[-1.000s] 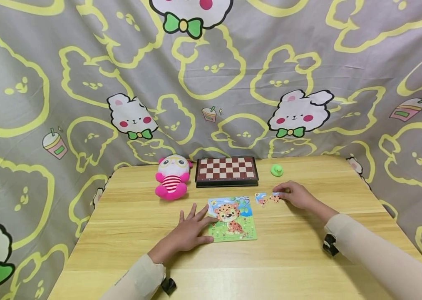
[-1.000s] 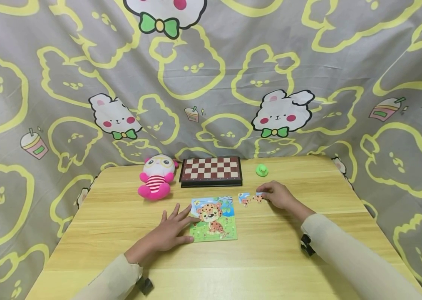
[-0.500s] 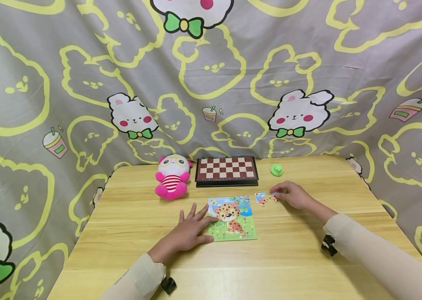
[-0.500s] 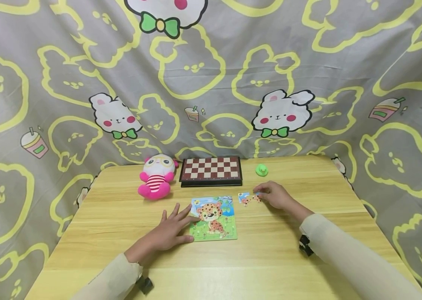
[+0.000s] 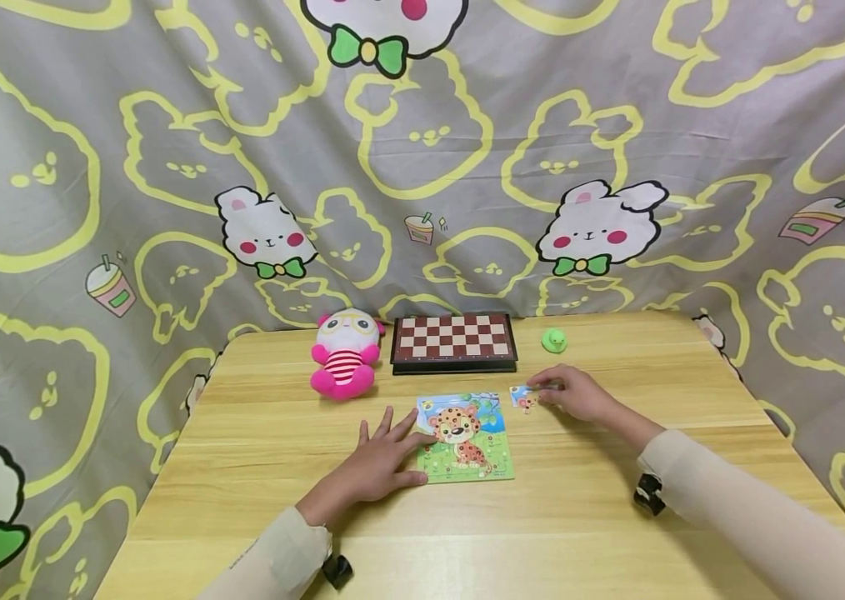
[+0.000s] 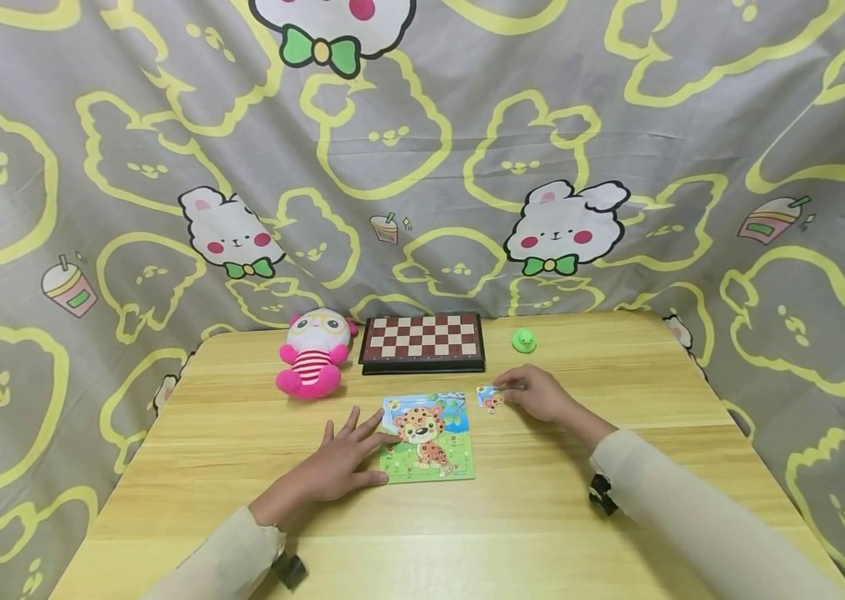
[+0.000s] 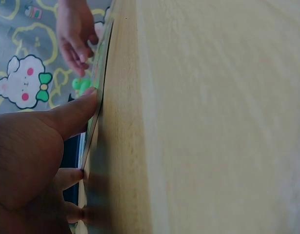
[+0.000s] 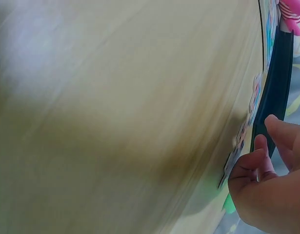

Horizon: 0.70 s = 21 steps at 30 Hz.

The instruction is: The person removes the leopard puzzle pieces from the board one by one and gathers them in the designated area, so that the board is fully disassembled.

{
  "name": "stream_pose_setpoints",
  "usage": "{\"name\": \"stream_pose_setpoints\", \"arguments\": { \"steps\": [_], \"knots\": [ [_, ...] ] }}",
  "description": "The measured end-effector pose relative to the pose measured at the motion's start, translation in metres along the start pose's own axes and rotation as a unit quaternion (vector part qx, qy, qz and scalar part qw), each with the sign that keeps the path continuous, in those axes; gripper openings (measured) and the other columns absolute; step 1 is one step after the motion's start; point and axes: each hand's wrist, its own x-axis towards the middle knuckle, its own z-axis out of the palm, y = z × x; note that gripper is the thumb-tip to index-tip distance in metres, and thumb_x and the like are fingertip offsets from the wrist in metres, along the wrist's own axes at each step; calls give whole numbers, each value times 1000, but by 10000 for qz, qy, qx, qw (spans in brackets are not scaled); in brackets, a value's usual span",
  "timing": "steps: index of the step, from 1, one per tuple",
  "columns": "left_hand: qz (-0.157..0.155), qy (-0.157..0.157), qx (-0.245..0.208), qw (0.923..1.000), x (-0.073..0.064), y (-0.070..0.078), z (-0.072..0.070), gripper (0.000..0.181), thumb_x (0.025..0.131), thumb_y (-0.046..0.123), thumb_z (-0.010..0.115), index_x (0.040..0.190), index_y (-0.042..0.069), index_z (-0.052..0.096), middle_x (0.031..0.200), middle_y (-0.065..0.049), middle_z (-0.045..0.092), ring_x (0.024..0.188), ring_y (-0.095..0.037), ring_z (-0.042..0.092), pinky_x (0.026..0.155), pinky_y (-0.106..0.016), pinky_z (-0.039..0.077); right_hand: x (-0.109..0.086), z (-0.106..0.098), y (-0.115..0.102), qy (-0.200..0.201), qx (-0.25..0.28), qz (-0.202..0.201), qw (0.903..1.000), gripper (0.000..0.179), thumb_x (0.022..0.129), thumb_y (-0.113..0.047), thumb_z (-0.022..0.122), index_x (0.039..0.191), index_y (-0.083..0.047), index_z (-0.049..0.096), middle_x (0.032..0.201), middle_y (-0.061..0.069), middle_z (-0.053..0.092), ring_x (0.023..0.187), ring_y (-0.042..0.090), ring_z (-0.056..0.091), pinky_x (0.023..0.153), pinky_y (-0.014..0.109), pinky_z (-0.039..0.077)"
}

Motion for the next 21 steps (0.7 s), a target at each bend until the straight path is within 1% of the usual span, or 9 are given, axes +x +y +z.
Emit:
{"name": "stream_pose_setpoints", "arguments": {
  "steps": [2,4,8,10,17,19,21],
  "knots": [
    [-8,-14,-8,10000,0,0,0,58,99,56,61,152,40,48,174,-8,12,154,-53,1,110,-84,4,1,3,-3,6,-16,-41,10000,25,100,-4,64,123,-4,73,122,16,70,112,32,62,94,51,52],
    [6,-16,-3,10000,0,0,-1,58,99,56,62,152,40,48,173,-8,13,154,-54,2,109,-85,4,2,5,-7,-2,-67,-125,9999,24,99,-5,65,122,-4,74,121,15,71,113,32,62,97,52,50],
    [-19,-32,-6,10000,0,1,-1,57,99,55,62,152,40,48,173,-8,13,154,-54,1,110,-85,4,5,10,-12,-68,-15,-172,9998,24,99,-4,66,121,-4,74,113,12,71,105,28,61,89,46,50],
    [-32,-29,-18,10000,0,1,-1,57,99,55,62,152,40,48,173,-8,13,154,-54,1,110,-85,4,6,13,-15,-89,47,-128,9999,24,98,-5,67,121,-5,74,112,10,71,104,25,60,88,43,49],
    [-45,-29,-39,10000,-1,1,-1,57,99,56,61,152,40,48,174,-8,13,154,-53,1,110,-84,3,8,22,-23,-166,176,-128,9996,28,97,-5,69,124,-2,72,113,11,70,106,26,62,91,43,52],
    [-42,-39,-42,10000,-1,1,-1,57,99,56,61,152,40,48,174,-7,13,155,-53,1,110,-84,3,9,25,-25,-171,196,-98,9996,28,96,-5,70,124,-4,73,113,10,70,103,24,61,89,41,52],
    [-39,-44,-32,10000,-1,1,-1,57,99,56,61,152,40,48,174,-7,12,155,-53,1,110,-84,3,10,27,-28,-201,197,-150,9995,28,96,-5,69,124,-4,73,112,11,69,99,23,61,85,39,52]
  ]
}}
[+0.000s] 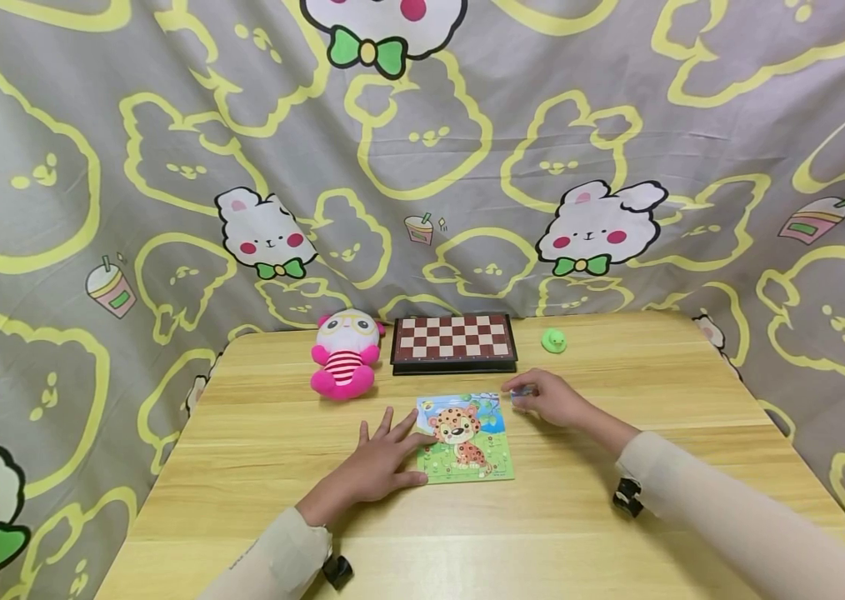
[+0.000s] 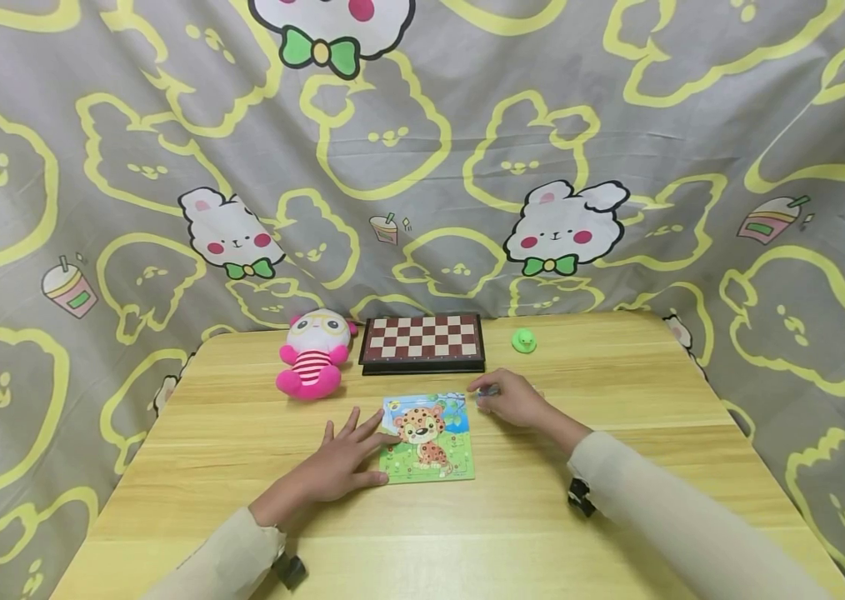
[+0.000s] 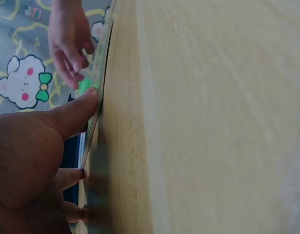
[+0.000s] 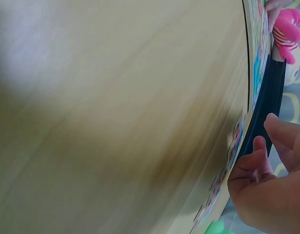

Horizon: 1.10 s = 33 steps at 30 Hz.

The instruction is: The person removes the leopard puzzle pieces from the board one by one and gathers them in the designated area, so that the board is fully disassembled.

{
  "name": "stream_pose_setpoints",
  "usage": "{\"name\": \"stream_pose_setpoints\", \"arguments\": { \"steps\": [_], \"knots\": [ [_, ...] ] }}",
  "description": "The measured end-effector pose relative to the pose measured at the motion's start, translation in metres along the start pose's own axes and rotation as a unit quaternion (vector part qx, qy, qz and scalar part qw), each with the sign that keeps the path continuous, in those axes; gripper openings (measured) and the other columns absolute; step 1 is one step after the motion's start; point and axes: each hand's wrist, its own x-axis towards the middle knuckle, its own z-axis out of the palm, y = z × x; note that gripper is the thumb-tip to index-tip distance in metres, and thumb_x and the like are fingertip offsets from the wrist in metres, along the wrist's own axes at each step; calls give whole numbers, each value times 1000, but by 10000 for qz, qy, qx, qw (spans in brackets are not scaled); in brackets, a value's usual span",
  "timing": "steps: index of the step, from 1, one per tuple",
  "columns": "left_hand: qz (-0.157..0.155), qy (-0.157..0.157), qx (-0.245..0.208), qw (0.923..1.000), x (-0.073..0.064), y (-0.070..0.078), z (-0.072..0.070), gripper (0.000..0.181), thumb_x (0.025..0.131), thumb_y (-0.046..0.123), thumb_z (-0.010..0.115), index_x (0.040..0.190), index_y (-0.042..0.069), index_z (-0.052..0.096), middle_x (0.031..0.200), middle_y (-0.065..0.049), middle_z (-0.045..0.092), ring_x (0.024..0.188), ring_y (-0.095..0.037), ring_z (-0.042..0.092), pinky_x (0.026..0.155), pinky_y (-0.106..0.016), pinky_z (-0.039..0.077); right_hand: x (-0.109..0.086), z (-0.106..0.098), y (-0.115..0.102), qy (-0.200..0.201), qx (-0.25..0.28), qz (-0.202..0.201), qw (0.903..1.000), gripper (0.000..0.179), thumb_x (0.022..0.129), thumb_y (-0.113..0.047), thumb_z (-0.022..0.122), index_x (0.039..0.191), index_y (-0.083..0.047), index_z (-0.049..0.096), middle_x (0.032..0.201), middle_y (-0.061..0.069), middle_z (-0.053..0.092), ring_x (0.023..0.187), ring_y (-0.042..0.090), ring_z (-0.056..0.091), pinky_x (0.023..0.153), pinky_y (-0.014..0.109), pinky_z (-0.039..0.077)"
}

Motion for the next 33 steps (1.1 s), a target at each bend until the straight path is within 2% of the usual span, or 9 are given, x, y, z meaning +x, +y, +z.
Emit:
{"name": "stream_pose_setpoints", "arguments": {
  "steps": [6,16,20,27,33],
  "knots": [
    [-1,2,15,10000,0,0,0,58,99,56,61,153,40,47,174,-7,12,155,-53,1,110,-84,4,2,9,-7,-70,56,-28,10000,25,98,-5,69,122,-7,75,110,10,67,90,20,55,75,34,49],
    [-1,-10,2,10000,0,0,0,58,99,56,60,153,40,47,174,-8,12,154,-53,0,110,-84,3,5,22,-15,-140,-39,-301,9994,24,96,-4,71,119,-7,76,116,7,72,97,19,58,83,36,48],
    [-8,-22,7,10000,1,0,1,58,99,57,60,153,40,47,174,-8,12,154,-53,0,110,-84,3,7,27,-18,-185,-69,-367,9991,24,94,-5,72,118,-8,76,116,6,71,95,18,58,80,35,49],
    [-18,-24,-7,10000,1,0,1,58,99,57,60,153,40,47,174,-8,11,154,-53,0,110,-84,2,10,37,-23,-328,7,-219,9992,23,95,-5,72,117,-12,78,114,5,67,91,17,54,76,33,48],
    [-9,-25,-2,10000,1,0,0,58,99,56,60,153,40,47,174,-8,12,154,-53,0,110,-84,3,10,43,-25,-343,-112,-509,9981,21,94,-7,74,114,-11,79,111,5,69,96,20,58,81,37,49]
  ]
}}
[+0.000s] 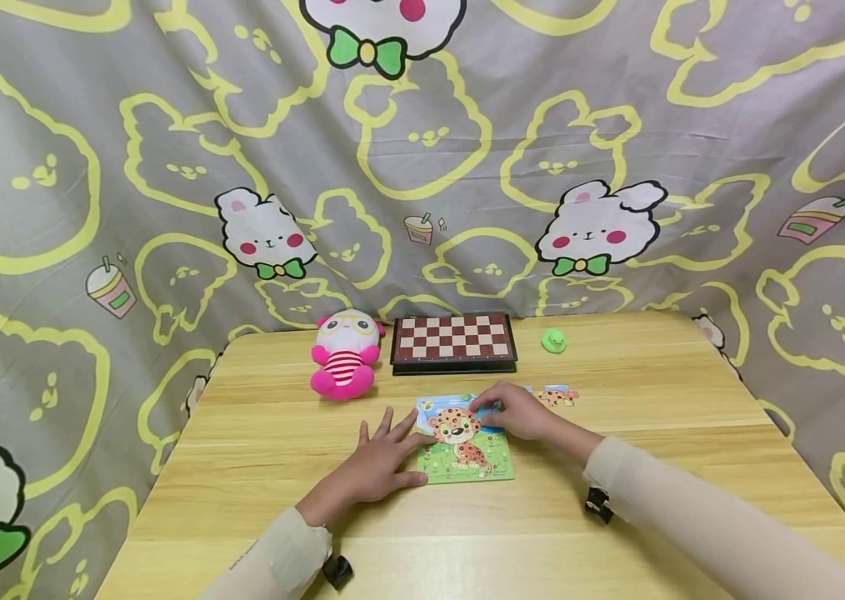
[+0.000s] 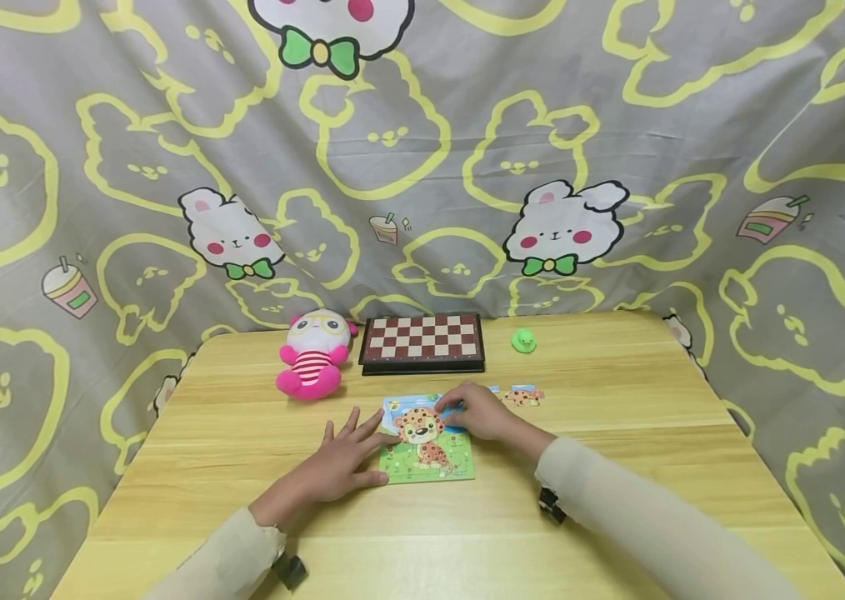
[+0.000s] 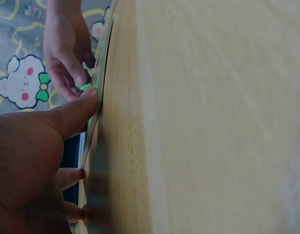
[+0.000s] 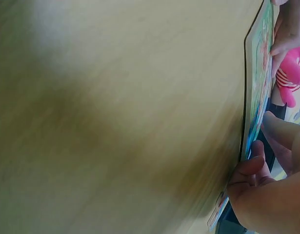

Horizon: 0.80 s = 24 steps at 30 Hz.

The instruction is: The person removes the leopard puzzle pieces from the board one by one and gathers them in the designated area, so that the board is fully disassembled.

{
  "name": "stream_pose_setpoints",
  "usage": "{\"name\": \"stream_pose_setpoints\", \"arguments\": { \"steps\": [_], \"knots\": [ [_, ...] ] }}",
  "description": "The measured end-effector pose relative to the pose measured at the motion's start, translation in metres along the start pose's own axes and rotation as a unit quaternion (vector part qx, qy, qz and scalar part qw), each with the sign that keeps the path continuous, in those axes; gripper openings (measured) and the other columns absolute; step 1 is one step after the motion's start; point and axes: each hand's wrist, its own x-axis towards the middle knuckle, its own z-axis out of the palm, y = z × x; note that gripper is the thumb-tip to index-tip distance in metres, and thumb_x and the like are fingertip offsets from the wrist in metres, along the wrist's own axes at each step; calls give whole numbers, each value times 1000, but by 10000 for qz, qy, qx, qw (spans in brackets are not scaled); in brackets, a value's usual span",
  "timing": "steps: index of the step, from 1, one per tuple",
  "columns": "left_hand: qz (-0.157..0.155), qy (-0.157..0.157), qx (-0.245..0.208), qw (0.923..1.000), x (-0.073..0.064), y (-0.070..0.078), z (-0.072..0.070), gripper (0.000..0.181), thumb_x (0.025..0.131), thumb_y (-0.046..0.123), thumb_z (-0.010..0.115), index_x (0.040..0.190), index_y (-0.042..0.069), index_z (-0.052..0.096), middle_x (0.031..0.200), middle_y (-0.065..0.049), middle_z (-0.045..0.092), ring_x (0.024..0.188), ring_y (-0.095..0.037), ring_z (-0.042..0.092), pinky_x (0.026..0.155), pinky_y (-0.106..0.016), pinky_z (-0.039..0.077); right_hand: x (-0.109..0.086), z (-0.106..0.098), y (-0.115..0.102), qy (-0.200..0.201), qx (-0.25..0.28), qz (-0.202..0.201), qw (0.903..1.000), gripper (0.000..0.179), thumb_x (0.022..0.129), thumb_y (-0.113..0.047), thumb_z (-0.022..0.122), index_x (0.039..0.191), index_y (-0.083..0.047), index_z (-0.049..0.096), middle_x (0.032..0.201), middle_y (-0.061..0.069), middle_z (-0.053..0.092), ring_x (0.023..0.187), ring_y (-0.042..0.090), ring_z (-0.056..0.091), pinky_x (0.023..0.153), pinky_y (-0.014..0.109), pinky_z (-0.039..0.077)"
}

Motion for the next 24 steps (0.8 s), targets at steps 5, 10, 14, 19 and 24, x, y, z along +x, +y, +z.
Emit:
{"name": "stream_pose_setpoints", "arguments": {
  "steps": [5,10,14,19,24],
  "knots": [
    [16,9,-1,10000,0,0,0,58,99,56,61,153,39,47,174,-8,12,154,-54,1,110,-85,3,0,4,-2,41,-97,16,9999,21,92,-9,78,112,-12,80,107,4,67,96,22,59,82,37,47],
    [30,26,23,10000,0,-1,1,58,99,56,60,153,40,47,174,-8,11,154,-54,1,109,-85,4,2,6,-4,43,-218,130,9997,20,89,-8,80,109,-12,80,106,3,66,96,21,59,82,37,48],
    [25,31,28,10000,0,-2,1,58,99,56,60,153,40,47,174,-8,12,154,-54,1,109,-85,4,4,6,-6,32,-326,145,9994,17,88,-6,81,104,-12,80,107,3,65,98,20,59,87,40,50],
    [20,32,13,10000,1,-2,2,58,99,57,60,153,40,47,174,-8,12,154,-54,1,109,-85,3,6,8,-7,-19,-389,212,9990,14,87,-6,82,99,-14,78,108,3,59,99,20,54,88,39,48],
    [2,38,20,10000,1,-2,2,58,99,57,60,153,41,47,174,-7,11,154,-53,0,110,-84,3,7,8,-8,-43,-301,342,9990,15,86,-6,83,95,-16,77,110,6,51,97,20,50,85,38,46]
  ]
}}
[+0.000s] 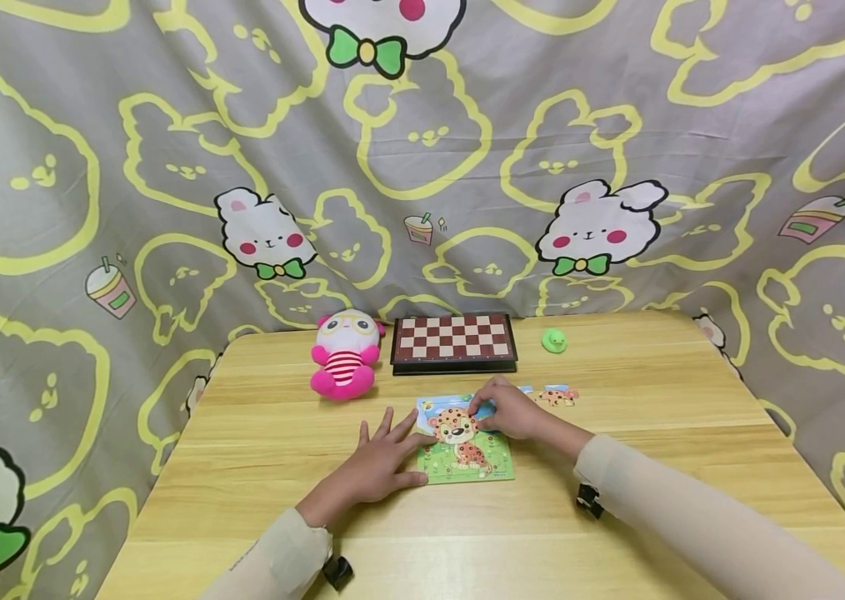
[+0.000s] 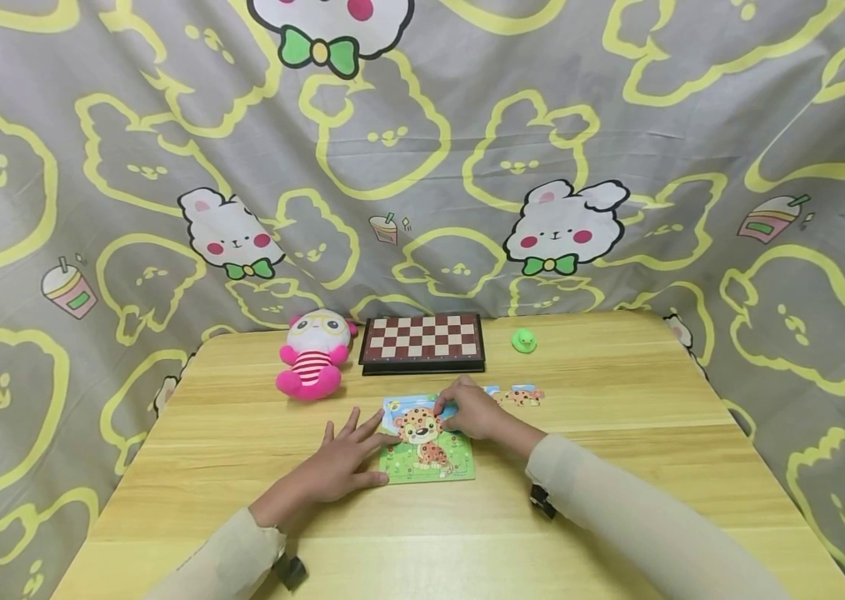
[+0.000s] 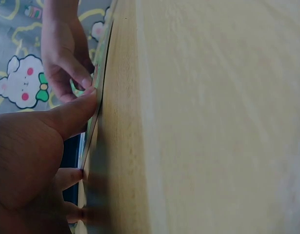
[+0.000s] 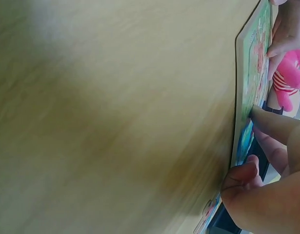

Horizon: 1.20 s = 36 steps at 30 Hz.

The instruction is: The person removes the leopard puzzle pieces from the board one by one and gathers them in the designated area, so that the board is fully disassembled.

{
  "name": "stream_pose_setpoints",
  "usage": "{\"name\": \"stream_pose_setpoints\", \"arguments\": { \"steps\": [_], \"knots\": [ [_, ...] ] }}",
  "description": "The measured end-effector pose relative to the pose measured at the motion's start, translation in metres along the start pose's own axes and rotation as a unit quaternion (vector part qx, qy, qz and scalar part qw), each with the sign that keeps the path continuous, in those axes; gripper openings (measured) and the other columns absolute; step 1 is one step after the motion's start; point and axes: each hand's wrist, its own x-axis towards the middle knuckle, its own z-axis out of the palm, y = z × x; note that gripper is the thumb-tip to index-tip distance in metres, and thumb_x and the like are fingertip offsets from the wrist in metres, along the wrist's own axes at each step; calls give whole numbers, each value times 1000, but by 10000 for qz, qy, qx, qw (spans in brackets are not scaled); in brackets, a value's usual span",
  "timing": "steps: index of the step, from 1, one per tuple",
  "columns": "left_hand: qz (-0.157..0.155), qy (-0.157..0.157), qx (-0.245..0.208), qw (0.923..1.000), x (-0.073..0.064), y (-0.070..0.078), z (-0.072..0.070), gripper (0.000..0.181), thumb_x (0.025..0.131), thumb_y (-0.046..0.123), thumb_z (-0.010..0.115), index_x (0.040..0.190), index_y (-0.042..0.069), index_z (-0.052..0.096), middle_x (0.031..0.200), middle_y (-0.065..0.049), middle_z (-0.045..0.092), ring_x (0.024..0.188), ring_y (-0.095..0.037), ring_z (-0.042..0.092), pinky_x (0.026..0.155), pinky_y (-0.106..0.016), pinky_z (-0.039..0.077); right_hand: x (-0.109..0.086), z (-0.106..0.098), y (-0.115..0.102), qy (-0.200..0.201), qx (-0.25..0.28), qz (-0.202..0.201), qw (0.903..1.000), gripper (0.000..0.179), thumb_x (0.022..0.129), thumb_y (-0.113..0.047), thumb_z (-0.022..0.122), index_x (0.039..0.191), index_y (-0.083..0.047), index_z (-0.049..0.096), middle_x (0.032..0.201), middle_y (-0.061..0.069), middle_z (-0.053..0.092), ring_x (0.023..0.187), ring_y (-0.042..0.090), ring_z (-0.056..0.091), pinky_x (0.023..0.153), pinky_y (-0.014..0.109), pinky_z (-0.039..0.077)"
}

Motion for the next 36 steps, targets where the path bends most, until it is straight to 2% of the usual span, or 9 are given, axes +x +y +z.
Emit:
{"name": "stream_pose_setpoints", "arguments": {
  "steps": [8,10,15,18,25,30,36],
  "knots": [
    [-21,23,10,10000,-1,1,-1,58,99,57,61,152,41,47,174,-7,12,154,-54,1,110,-84,3,0,-3,-3,46,-57,-33,10000,18,85,-7,84,96,-18,76,110,7,55,96,20,49,84,40,46],
    [-26,18,6,10000,-1,1,-1,58,99,57,60,153,41,47,174,-7,12,154,-54,1,110,-84,3,0,-4,-3,77,-65,-24,9999,25,84,-8,85,104,-16,74,111,8,56,96,21,50,83,40,46],
    [-33,-18,-18,10000,-1,1,-2,58,99,56,61,153,40,48,174,-7,12,154,-53,1,110,-84,3,0,-5,-2,188,-145,-11,9997,46,83,-10,87,125,-10,67,117,10,59,107,25,57,93,45,51],
    [-23,-21,1,10000,0,1,-1,58,99,56,60,153,40,47,174,-7,12,154,-53,1,110,-84,3,0,-8,-3,245,-179,-51,9995,42,86,-8,84,125,-8,69,115,8,60,108,25,58,94,45,53],
    [-20,7,15,10000,1,0,-1,58,99,58,60,153,42,47,174,-7,12,154,-54,0,110,-84,3,1,-16,-6,248,86,-81,9996,27,91,-4,77,116,-13,74,114,6,67,100,21,61,83,40,53],
    [-20,-2,34,10000,1,0,-1,58,99,59,59,153,41,47,174,-7,12,154,-53,0,110,-84,4,1,-18,-3,164,270,-36,9995,26,93,-4,75,117,-15,74,111,4,70,95,18,63,78,38,53],
    [-14,-7,25,10000,0,0,-1,58,99,58,59,153,42,47,174,-7,12,154,-53,0,110,-84,3,0,-18,0,158,390,-15,9991,26,95,-2,71,117,-14,74,104,4,69,85,16,59,68,34,48]
  ]
}}
